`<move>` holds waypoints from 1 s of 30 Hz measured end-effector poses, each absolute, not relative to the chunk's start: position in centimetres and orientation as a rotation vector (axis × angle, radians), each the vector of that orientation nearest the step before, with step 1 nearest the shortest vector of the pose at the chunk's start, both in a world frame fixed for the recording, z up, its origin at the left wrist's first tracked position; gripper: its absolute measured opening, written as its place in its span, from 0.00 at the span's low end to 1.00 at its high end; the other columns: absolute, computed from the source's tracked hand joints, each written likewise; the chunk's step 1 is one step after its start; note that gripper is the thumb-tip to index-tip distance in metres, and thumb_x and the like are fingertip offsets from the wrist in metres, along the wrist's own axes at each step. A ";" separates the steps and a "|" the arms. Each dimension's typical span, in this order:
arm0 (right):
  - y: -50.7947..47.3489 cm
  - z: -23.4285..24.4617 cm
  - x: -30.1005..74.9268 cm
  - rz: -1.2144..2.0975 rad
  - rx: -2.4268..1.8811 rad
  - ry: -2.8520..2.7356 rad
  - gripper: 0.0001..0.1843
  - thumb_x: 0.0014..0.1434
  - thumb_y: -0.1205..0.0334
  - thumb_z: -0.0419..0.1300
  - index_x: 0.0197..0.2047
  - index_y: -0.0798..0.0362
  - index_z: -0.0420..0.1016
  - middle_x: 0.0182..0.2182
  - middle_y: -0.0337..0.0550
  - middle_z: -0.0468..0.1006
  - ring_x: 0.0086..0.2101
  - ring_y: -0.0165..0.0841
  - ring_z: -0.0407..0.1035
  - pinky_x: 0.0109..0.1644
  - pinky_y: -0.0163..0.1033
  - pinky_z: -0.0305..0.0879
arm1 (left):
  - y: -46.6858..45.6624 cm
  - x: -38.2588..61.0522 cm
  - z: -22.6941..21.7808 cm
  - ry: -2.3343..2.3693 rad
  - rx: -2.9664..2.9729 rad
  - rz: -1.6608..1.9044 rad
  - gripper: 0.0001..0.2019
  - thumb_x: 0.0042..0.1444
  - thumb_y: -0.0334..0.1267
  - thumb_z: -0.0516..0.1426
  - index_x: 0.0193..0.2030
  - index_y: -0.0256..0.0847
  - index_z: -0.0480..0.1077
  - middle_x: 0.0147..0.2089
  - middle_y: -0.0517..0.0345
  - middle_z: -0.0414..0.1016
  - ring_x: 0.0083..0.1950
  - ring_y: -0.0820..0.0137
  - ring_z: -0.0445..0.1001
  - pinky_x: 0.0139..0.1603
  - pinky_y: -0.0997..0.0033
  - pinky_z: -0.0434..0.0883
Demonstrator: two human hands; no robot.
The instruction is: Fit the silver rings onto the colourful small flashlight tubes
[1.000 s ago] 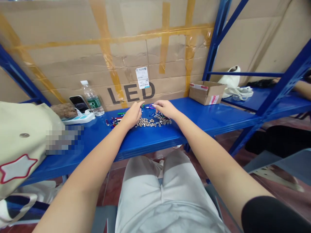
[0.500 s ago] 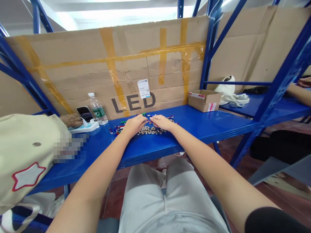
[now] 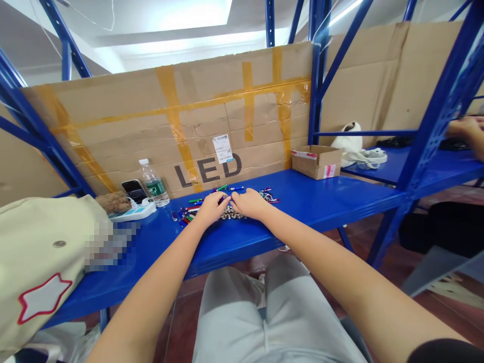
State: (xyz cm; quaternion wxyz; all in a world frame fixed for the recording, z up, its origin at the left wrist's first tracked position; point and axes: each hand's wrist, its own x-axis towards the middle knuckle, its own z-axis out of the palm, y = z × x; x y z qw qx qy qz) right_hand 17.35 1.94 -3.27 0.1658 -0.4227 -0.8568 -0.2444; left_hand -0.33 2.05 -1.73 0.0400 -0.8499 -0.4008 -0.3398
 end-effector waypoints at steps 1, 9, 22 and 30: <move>1.9 -3.3 17.3 -0.694 -1.208 -2.437 0.19 0.68 0.59 0.41 0.49 0.63 0.67 0.33 0.56 0.80 0.38 0.45 0.75 0.47 0.46 0.60 | 2.0 -0.3 -1.7 -1.247 -2.607 -1.049 0.15 0.63 0.44 0.50 0.29 0.40 0.68 0.31 0.56 0.73 0.34 0.67 0.70 0.36 0.70 0.65; 1.1 -2.5 17.2 -0.531 -1.325 -2.462 0.16 0.64 0.63 0.47 0.50 0.64 0.66 0.38 0.60 0.80 0.42 0.46 0.75 0.44 0.42 0.62 | 1.9 -0.2 -1.5 -1.353 -2.615 -1.090 0.15 0.62 0.46 0.50 0.33 0.39 0.71 0.34 0.55 0.77 0.37 0.65 0.73 0.40 0.67 0.69; 1.6 -2.0 18.1 0.009 -1.281 -2.347 0.17 0.68 0.60 0.43 0.49 0.59 0.68 0.47 0.56 0.77 0.41 0.39 0.72 0.43 0.38 0.61 | 2.0 0.1 -2.5 -1.205 -2.741 -1.019 0.23 0.63 0.39 0.50 0.63 0.35 0.61 0.54 0.45 0.75 0.54 0.60 0.75 0.58 0.57 0.70; 0.7 -1.9 17.9 -0.292 -1.464 -2.350 0.21 0.69 0.59 0.39 0.56 0.60 0.62 0.45 0.59 0.79 0.45 0.45 0.74 0.46 0.44 0.65 | 1.5 0.2 -2.1 -1.181 -2.723 -1.026 0.21 0.63 0.39 0.50 0.62 0.37 0.63 0.56 0.46 0.74 0.55 0.60 0.74 0.58 0.58 0.70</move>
